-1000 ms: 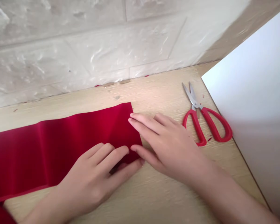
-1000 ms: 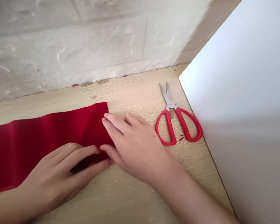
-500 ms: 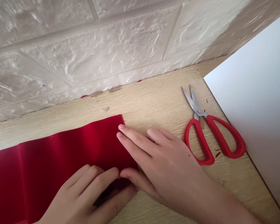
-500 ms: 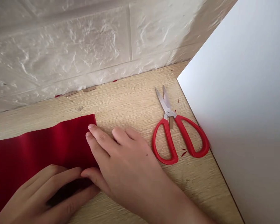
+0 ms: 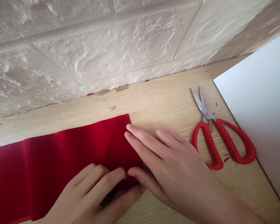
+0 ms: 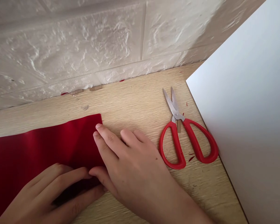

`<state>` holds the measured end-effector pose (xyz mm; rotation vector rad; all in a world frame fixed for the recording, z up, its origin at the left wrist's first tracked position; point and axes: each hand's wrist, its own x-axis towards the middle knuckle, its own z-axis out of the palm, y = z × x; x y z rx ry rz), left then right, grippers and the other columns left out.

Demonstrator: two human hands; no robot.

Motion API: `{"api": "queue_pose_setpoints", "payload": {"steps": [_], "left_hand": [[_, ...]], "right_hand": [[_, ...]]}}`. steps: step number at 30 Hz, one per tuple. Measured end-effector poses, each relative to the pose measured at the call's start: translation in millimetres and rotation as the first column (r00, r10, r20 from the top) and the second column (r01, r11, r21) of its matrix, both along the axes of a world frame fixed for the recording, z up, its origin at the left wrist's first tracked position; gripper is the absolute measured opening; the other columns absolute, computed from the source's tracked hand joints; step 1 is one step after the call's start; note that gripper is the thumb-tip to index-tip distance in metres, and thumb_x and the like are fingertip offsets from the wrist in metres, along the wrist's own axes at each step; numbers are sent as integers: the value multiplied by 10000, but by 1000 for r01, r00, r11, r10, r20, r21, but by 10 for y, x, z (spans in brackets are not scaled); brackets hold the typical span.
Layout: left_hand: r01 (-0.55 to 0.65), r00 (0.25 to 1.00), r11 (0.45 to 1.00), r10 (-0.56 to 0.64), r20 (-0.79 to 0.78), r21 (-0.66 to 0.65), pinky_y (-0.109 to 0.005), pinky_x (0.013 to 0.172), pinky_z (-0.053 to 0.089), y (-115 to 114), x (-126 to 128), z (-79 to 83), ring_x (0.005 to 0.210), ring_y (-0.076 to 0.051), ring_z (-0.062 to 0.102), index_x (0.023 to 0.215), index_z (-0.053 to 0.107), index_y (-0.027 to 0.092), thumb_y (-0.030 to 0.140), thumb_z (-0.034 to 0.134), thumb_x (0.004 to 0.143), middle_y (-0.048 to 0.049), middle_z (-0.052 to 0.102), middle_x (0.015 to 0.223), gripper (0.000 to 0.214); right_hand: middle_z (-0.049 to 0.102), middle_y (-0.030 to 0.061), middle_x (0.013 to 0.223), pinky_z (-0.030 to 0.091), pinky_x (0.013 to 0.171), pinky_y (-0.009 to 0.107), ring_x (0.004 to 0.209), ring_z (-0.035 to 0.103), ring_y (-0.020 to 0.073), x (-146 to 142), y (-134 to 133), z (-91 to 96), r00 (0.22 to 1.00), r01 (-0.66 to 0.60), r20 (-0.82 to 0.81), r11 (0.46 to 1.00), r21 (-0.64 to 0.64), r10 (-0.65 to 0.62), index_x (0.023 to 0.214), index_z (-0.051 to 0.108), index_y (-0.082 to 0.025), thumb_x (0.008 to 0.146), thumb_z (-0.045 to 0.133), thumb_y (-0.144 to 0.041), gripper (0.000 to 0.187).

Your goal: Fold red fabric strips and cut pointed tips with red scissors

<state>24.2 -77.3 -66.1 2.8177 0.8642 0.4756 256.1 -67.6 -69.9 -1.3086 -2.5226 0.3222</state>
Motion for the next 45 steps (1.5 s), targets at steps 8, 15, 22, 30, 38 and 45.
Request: {"api": "queue_pose_setpoints", "payload": {"steps": [8, 15, 22, 30, 38, 45], "left_hand": [[19, 1000, 1000, -19, 5, -6, -249, 709, 505, 4, -11, 15, 761, -126, 592, 1142, 751, 319, 144, 429, 1055, 16, 731, 950, 376], [-3, 1000, 1000, 4, 10, -14, -276, 715, 499, -34, -29, -32, 777, -137, 586, 1198, 743, 322, 110, 424, 1019, -5, 719, 1006, 423], [18, 1000, 1000, -19, -2, -20, -255, 720, 490, 22, -35, 18, 774, -134, 579, 1185, 744, 325, 132, 430, 1040, 12, 726, 989, 396], [2, 1000, 998, -1, 17, -65, -297, 736, 478, 8, -27, 15, 819, -154, 589, 1166, 757, 326, 130, 405, 1033, 1, 720, 1014, 424], [2, 999, 992, 4, 46, -127, -327, 785, 443, -40, -44, -30, 839, -181, 539, 1289, 691, 311, 96, 434, 1028, -16, 679, 1043, 424], [19, 999, 992, -12, 51, -125, -322, 689, 432, -27, -62, -29, 785, -178, 542, 1275, 676, 301, 112, 470, 1018, -13, 680, 1042, 380]], "right_hand": [[564, 50, 1563, 543, 947, 452, 1141, 627, 271, 5, -15, 3, 1000, -5, 17, 1000, 21, 5, 1466, 594, -103, 1085, 446, -403, 507], [541, 71, 1575, 574, 931, 458, 1125, 636, 271, -5, 2, 8, 999, -16, 30, 1000, 17, 15, 1466, 597, -101, 1076, 464, -413, 517], [558, 63, 1568, 568, 941, 462, 1165, 639, 276, -8, 2, 5, 1000, -13, 26, 1000, 18, 12, 1465, 594, -101, 1077, 461, -414, 516], [572, 56, 1558, 556, 960, 445, 1180, 650, 261, -20, 29, 28, 1000, -2, 18, 1000, -3, 2, 1470, 586, -95, 1086, 431, -437, 537], [488, 75, 1614, 567, 934, 464, 1233, 663, 293, -142, 59, 35, 995, 71, 78, 997, -18, -69, 1524, 524, -75, 1102, 289, -526, 660], [532, 89, 1578, 583, 812, 421, 1129, 717, 271, -256, 89, 60, 980, 128, 143, 990, 57, -135, 1502, 551, -72, 1115, 239, -461, 631]]}}
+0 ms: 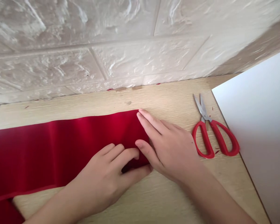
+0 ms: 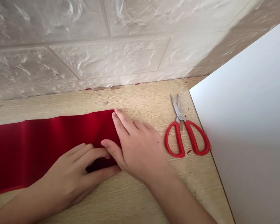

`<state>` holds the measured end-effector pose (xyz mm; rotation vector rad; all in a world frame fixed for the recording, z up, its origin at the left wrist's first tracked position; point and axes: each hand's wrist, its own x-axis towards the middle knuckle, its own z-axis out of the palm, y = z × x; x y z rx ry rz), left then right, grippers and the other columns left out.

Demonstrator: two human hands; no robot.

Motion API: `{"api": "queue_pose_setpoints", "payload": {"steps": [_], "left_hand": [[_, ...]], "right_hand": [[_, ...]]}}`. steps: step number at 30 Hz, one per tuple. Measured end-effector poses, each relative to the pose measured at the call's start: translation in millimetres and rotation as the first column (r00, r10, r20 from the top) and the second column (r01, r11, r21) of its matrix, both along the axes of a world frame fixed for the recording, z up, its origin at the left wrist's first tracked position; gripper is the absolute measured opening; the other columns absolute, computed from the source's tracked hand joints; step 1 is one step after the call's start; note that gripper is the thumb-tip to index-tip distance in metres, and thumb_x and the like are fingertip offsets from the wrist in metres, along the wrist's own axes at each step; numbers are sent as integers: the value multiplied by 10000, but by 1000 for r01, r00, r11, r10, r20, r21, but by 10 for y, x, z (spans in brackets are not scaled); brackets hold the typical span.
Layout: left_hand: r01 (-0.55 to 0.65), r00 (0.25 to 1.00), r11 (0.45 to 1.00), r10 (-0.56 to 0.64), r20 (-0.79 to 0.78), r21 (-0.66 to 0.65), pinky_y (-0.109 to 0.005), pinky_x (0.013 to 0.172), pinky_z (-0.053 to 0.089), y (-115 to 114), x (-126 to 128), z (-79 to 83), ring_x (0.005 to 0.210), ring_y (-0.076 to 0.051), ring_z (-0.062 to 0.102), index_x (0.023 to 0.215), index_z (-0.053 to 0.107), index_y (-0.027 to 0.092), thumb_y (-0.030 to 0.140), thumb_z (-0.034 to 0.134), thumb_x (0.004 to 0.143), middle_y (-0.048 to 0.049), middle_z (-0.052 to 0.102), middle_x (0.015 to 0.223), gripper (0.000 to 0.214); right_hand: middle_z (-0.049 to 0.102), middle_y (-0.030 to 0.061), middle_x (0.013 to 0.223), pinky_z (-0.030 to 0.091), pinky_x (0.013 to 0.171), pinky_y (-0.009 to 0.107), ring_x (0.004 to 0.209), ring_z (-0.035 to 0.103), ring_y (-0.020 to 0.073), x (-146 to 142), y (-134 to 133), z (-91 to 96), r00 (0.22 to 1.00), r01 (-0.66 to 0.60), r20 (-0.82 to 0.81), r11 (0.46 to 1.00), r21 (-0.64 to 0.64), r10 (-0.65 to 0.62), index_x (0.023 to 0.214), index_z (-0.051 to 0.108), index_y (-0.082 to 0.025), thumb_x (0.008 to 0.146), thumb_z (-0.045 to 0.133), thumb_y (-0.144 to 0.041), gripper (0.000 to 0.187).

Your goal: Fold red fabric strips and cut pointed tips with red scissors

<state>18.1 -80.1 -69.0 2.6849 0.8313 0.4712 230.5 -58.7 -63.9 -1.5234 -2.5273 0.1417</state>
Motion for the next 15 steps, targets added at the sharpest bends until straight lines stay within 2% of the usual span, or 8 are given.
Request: {"api": "queue_pose_setpoints", "payload": {"steps": [4, 8, 11, 13, 15], "left_hand": [[-1, 1000, 1000, 1, 22, 31, -329, 687, 454, 9, 9, 10, 785, -179, 561, 1273, 672, 295, 129, 460, 1025, -18, 687, 1028, 366], [-7, 998, 1000, 6, 55, 3, -323, 709, 479, 22, 0, 8, 789, -167, 562, 1187, 710, 285, 147, 468, 1026, -20, 689, 1021, 321], [8, 995, 992, 4, 102, -125, -312, 740, 500, 37, -42, 29, 840, -155, 587, 1192, 718, 275, 150, 506, 1001, -25, 683, 1058, 311], [22, 988, 968, 19, 156, -251, -292, 782, 523, 39, -71, 73, 897, -140, 615, 1186, 725, 259, 168, 527, 1002, -26, 689, 1092, 286], [6, 976, 946, 65, 207, -325, -272, 837, 543, 34, -81, 142, 966, -132, 637, 1172, 730, 234, 201, 523, 1022, -34, 698, 1130, 258]], "right_hand": [[567, 77, 1550, 570, 729, 392, 1003, 738, 246, -63, -7, -2, 998, 42, 51, 998, 48, -44, 1494, 570, -92, 1110, 290, -432, 585], [539, 61, 1571, 555, 738, 399, 940, 717, 236, -118, -51, -31, 986, 64, 147, 994, 94, -77, 1523, 545, -111, 1096, 347, -349, 527], [501, 57, 1595, 546, 761, 413, 925, 698, 237, -148, -82, -41, 975, 56, 206, 992, 114, -79, 1537, 528, -111, 1090, 347, -301, 519], [486, 74, 1602, 542, 763, 417, 916, 690, 241, -169, -93, -34, 969, 60, 233, 992, 115, -85, 1542, 521, -106, 1088, 349, -296, 522], [471, 93, 1609, 539, 769, 416, 931, 687, 246, -193, -99, -19, 962, 72, 256, 992, 104, -97, 1550, 510, -102, 1090, 347, -297, 526]]}}
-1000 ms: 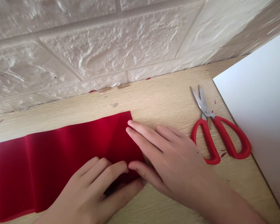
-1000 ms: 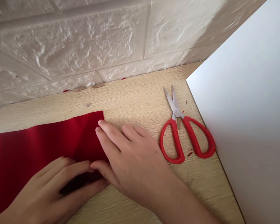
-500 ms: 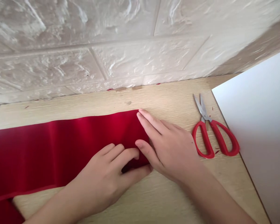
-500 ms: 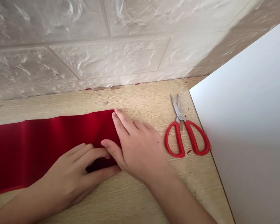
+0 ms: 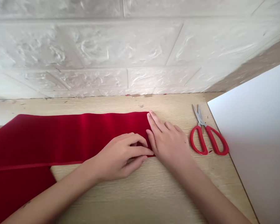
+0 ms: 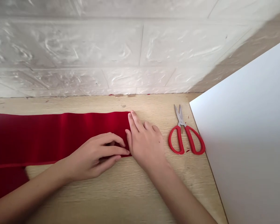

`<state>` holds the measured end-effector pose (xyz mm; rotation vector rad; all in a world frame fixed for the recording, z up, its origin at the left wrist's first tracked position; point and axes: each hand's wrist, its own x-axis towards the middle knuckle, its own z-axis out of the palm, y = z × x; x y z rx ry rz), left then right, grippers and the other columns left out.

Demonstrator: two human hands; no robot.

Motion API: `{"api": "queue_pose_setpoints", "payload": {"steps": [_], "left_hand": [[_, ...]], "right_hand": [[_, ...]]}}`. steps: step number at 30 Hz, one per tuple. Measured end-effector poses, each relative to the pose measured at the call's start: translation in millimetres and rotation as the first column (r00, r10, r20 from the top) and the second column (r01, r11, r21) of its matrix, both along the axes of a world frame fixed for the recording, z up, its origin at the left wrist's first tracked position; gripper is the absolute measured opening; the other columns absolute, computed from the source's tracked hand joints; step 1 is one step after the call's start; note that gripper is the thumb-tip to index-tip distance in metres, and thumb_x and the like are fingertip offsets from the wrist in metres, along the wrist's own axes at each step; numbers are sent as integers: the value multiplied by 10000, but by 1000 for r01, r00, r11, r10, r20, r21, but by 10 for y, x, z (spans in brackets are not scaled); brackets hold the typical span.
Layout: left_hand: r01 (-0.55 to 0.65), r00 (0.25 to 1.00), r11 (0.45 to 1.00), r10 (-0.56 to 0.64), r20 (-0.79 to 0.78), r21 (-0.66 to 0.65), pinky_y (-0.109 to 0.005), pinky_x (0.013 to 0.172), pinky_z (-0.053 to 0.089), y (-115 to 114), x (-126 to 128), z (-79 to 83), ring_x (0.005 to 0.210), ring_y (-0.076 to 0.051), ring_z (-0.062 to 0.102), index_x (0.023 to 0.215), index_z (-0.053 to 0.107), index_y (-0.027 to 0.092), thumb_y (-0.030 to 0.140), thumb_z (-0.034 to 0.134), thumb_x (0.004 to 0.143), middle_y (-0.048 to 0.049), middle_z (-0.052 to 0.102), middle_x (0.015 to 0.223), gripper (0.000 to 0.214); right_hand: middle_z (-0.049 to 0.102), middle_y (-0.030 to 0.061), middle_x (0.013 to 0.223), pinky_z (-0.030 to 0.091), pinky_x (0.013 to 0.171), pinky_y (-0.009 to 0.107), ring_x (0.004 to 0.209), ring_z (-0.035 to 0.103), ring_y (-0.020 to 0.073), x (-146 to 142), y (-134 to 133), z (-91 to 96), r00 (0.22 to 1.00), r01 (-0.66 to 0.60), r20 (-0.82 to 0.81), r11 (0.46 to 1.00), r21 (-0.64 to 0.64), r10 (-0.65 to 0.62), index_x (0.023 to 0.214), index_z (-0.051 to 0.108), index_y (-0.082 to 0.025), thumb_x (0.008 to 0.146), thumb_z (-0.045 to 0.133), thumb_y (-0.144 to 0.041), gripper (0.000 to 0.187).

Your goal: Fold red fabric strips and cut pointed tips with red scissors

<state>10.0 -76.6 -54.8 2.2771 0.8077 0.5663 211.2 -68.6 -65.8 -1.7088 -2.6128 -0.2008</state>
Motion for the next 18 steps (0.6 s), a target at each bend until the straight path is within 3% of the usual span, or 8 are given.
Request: {"api": "queue_pose_setpoints", "payload": {"steps": [2, 5, 8, 11, 14, 18], "left_hand": [[-88, 996, 995, 88, 12, 42, -294, 899, 552, -5, 22, 72, 1035, -153, 641, 1168, 725, 200, 222, 485, 1040, -61, 701, 1165, 272], [-216, 964, 947, 246, -104, 238, -448, 1097, 504, 15, 118, 104, 1293, -270, 578, 1338, 638, 117, 329, 411, 1068, -145, 650, 1365, 412], [-194, 896, 932, 296, -331, 307, -566, 1291, 282, 64, 234, 0, 1571, -366, 295, 1569, 374, 4, 543, 311, 1073, -211, 393, 1646, 735], [-189, 820, 942, 307, -483, 277, -545, 1339, 170, 89, 248, -133, 1617, -334, 171, 1624, 260, 12, 601, 232, 1064, -187, 213, 1716, 813], [-247, 756, 928, 364, -543, 278, -542, 1340, 167, 56, 67, -168, 1622, -319, 132, 1644, 242, 66, 574, 238, 1064, -167, 154, 1729, 771], [-371, 648, 883, 468, -601, 288, -558, 1327, 195, -31, -422, -119, 1621, -314, 141, 1661, 219, 117, 607, 177, 1053, -155, 163, 1734, 782]], "right_hand": [[456, 96, 1617, 539, 786, 410, 967, 687, 251, -24, -6, 19, 1000, 9, 15, 1000, -22, -9, 1559, 497, -102, 1091, 343, -296, 530], [435, 85, 1634, 540, 816, 405, 1020, 688, 252, -55, -18, 44, 1000, 22, 23, 999, -44, -21, 1565, 492, -118, 1092, 338, -291, 527], [423, 84, 1642, 540, 839, 411, 1051, 690, 254, -76, -29, 61, 999, 36, 35, 998, -54, -34, 1559, 501, -124, 1091, 333, -280, 522], [444, 70, 1628, 548, 842, 419, 1067, 692, 261, -89, -35, 69, 998, 44, 50, 998, -55, -41, 1581, 463, -114, 1087, 322, -262, 535], [430, 44, 1632, 556, 833, 424, 1065, 694, 263, -93, -34, 69, 998, 43, 52, 998, -46, -41, 1597, 433, -114, 1087, 308, -265, 546], [417, 33, 1636, 558, 825, 419, 1059, 698, 258, -86, -29, 66, 997, 53, 51, 997, -48, -51, 1593, 441, -120, 1087, 304, -270, 545]]}}
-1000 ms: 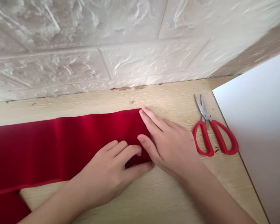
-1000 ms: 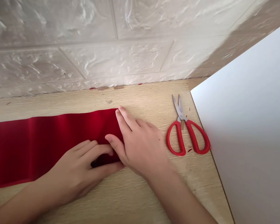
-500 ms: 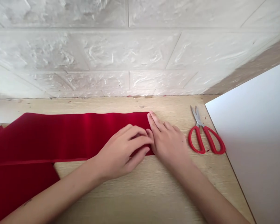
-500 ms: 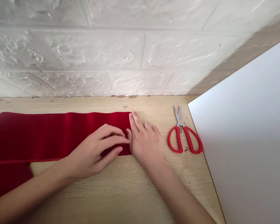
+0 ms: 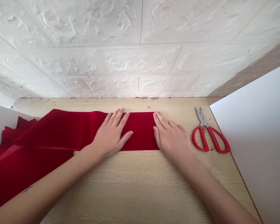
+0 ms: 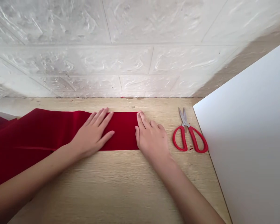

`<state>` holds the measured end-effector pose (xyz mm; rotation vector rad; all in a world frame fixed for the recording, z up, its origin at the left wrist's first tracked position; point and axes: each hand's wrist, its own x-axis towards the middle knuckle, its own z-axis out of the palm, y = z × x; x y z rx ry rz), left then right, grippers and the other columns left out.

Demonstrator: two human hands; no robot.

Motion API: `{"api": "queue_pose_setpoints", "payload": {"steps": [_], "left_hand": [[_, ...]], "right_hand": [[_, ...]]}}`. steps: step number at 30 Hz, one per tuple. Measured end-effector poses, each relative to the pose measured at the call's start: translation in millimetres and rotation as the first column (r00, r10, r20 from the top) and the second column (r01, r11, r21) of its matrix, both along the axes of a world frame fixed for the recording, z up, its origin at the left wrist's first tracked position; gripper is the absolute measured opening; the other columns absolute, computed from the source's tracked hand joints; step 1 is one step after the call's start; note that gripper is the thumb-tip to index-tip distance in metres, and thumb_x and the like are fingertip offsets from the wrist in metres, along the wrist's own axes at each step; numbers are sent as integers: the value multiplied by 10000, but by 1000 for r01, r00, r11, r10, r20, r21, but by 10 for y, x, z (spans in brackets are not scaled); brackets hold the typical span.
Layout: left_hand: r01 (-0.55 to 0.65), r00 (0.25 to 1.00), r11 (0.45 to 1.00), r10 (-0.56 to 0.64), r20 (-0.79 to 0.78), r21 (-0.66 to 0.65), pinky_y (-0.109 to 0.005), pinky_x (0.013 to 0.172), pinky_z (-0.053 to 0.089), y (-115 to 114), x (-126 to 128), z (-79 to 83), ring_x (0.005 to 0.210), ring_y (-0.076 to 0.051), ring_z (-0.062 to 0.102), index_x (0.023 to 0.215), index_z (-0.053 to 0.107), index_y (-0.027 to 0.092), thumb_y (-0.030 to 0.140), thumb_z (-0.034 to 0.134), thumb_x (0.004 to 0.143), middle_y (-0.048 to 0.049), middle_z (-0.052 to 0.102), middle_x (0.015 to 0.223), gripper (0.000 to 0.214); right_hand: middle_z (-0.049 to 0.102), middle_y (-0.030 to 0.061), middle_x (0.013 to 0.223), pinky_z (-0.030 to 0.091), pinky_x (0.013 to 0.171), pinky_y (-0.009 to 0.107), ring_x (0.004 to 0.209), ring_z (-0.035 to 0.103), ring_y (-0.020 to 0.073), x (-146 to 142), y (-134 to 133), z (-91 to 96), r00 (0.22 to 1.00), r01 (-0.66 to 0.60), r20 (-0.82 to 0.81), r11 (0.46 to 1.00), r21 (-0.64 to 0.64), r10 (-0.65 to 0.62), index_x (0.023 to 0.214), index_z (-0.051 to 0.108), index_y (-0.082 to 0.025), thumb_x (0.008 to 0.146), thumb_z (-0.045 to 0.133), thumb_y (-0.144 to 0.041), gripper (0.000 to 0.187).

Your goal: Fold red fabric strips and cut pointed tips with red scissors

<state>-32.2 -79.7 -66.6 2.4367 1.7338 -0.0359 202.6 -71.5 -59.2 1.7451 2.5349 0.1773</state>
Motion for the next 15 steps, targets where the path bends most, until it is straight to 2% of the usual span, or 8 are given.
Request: {"api": "queue_pose_setpoints", "payload": {"steps": [3, 9, 13, 15], "left_hand": [[-104, 994, 994, 105, -31, 20, -553, 1321, 201, -52, -379, 14, 1623, -307, 144, 1665, 209, 134, 617, 119, 1047, -150, 166, 1739, 790], [-221, 972, 975, 221, -79, 7, -635, 1279, 215, -72, -927, 47, 1612, -369, 171, 1665, 229, 158, 632, 168, 1029, -186, 192, 1729, 795], [-288, 943, 957, 275, -186, -46, -599, 1284, 203, -94, -1307, 195, 1603, -415, 176, 1653, 210, 56, 600, 157, 1029, -256, 180, 1716, 829], [-331, 915, 942, 304, -267, -60, -647, 1270, 167, -97, -1527, 299, 1583, -472, 188, 1622, 251, -12, 532, 139, 1047, -305, 223, 1686, 799]], "right_hand": [[432, 36, 1628, 560, 811, 412, 1042, 701, 253, 8, 0, -7, 1000, -4, -3, 1000, 13, 4, 1586, 456, -127, 1085, 313, -270, 540], [501, 57, 1583, 564, 765, 397, 990, 714, 249, 8, -3, -16, 999, -40, 2, 996, 78, 40, 1540, 521, -117, 1082, 322, -267, 521], [511, 73, 1577, 566, 765, 408, 976, 718, 252, 5, -4, -15, 999, -40, -9, 996, 83, 41, 1536, 525, -111, 1079, 325, -260, 520], [508, 74, 1580, 563, 767, 410, 988, 717, 252, 3, -2, -14, 999, -37, -14, 996, 75, 38, 1538, 521, -112, 1080, 325, -260, 520]]}}
